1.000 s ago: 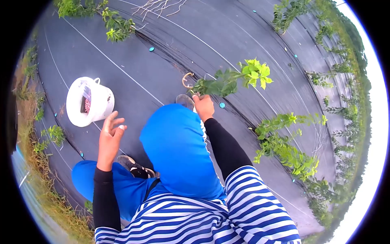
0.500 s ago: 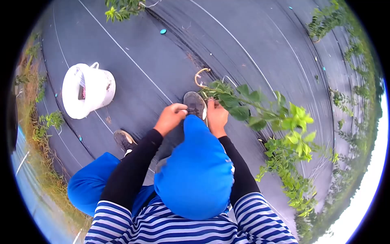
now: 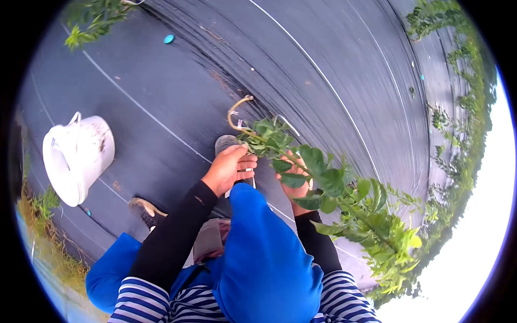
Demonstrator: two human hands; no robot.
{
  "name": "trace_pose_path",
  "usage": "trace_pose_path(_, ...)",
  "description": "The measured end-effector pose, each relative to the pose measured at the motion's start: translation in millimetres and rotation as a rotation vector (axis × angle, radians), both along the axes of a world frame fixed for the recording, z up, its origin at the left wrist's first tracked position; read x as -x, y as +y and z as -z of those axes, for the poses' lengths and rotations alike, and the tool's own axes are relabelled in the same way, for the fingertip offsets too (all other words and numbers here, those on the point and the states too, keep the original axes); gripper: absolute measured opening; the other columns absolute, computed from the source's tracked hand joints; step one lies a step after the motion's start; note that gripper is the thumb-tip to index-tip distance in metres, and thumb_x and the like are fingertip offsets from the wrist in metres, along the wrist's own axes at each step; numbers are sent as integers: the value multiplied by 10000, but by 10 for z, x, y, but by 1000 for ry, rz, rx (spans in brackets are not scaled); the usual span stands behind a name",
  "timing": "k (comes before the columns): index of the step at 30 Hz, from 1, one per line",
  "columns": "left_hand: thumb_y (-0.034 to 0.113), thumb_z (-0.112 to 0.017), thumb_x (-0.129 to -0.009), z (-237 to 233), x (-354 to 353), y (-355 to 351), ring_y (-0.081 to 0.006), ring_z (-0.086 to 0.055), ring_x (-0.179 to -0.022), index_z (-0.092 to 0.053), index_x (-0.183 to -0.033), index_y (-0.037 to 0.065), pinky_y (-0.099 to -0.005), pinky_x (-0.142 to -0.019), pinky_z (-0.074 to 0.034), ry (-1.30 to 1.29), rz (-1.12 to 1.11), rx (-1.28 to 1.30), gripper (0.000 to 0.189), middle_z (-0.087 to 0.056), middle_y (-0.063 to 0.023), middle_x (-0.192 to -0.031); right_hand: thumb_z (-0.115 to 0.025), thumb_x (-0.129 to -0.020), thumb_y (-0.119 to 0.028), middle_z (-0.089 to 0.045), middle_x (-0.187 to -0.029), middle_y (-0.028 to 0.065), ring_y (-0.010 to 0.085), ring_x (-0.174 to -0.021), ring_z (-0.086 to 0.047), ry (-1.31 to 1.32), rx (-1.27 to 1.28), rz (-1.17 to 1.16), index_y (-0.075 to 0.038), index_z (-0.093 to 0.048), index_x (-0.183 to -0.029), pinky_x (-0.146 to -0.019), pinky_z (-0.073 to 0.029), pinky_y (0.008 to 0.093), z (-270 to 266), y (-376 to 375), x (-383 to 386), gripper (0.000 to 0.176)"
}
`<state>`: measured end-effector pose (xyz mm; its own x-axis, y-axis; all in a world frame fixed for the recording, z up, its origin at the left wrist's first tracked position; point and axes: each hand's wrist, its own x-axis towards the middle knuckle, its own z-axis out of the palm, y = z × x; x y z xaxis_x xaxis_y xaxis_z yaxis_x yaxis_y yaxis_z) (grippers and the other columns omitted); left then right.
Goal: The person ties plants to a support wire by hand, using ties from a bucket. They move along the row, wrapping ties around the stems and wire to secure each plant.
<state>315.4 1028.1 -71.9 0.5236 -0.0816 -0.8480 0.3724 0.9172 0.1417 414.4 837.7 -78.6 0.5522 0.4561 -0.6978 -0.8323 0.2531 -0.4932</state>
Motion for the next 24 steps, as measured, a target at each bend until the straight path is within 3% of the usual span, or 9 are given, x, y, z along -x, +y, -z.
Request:
trace_pose_path(1, 302, -503, -938, 14, -17, 6, -118, -593, -813, -511, -1071, 102, -286, -684, -512, 25, 23, 10, 241, -615, -40, -926, -447, -941, -363, -595, -959, 82, 168, -743, -594, 46, 75, 150, -27, -519, -1112, -649, -486, 301, -53, 116, -16, 383)
trace_pose_path(2, 302, -503, -938, 7, -48, 3, -118, -593, -813, -511, -1071, 102, -286, -684, -512, 21, 32, 17, 241, -615, -40, -926, -447, -941, -363, -595, -959, 82, 168, -743, -594, 42, 81, 159, -27, -519, -1112, -649, -486, 301, -70, 148, -95, 383)
trace_pose_path(8, 172, -464, -947, 24, -56, -76, -102, -585, -775, -494, -1133, 68, -259, -630, -523, -80, 155, -289, 215, -593, -42, -921, -503, -926, -262, -593, -825, 36, 98, -661, -547, -339, 398, -589, -30, -546, -1047, -589, -446, 228, -57, 343, -460, 265)
trace_pose_path(9, 137, -449, -950, 34, -43, -81, -105, -586, -777, -484, -1161, 56, -243, -624, -525, -88, 152, -289, 229, -591, -49, -928, -549, -908, -199, -561, -720, -14, 46, -603, -487, -278, 278, -420, -32, -571, -958, -531, -382, 178, -187, 484, -420, 176)
trace_pose_path(14, 121, -448, -947, 128, 23, -95, -104, -585, -785, -501, -1144, 52, -236, -621, -521, -152, 142, -329, 215, -590, -42, -930, -596, -889, -212, -550, -700, -26, 46, -594, -486, -320, 178, -525, -28, -586, -896, -524, -375, 191, -106, 494, -562, 184)
trace_pose_path(16, 107, -449, -943, 105, 27, -86, -105, -584, -791, -514, -1136, 49, -234, -638, -518, -200, 183, -344, 212, -589, -36, -942, -624, -872, -211, -555, -693, -25, 52, -598, -488, -261, 462, -698, -28, -583, -902, -529, -378, 211, -272, 658, -582, 190)
trace_pose_path(19, 75, -447, -934, 98, 40, -87, -106, -581, -813, -520, -1145, 50, -231, -662, -515, -217, 185, -341, 224, -591, -34, -961, -651, -854, -219, -550, -681, -29, 53, -595, -476, -257, 553, -801, -29, -585, -878, -530, -371, 222, -472, 783, -618, 202)
trace_pose_path(24, 46, -444, -924, 151, 102, -79, -116, -580, -846, -516, -1167, 55, -241, -682, -524, -234, 95, -217, 254, -588, -50, -1002, -646, -854, -207, -548, -682, -37, 55, -594, -478, -292, 521, -820, -33, -596, -850, -530, -371, 222, -333, 665, -641, 181)
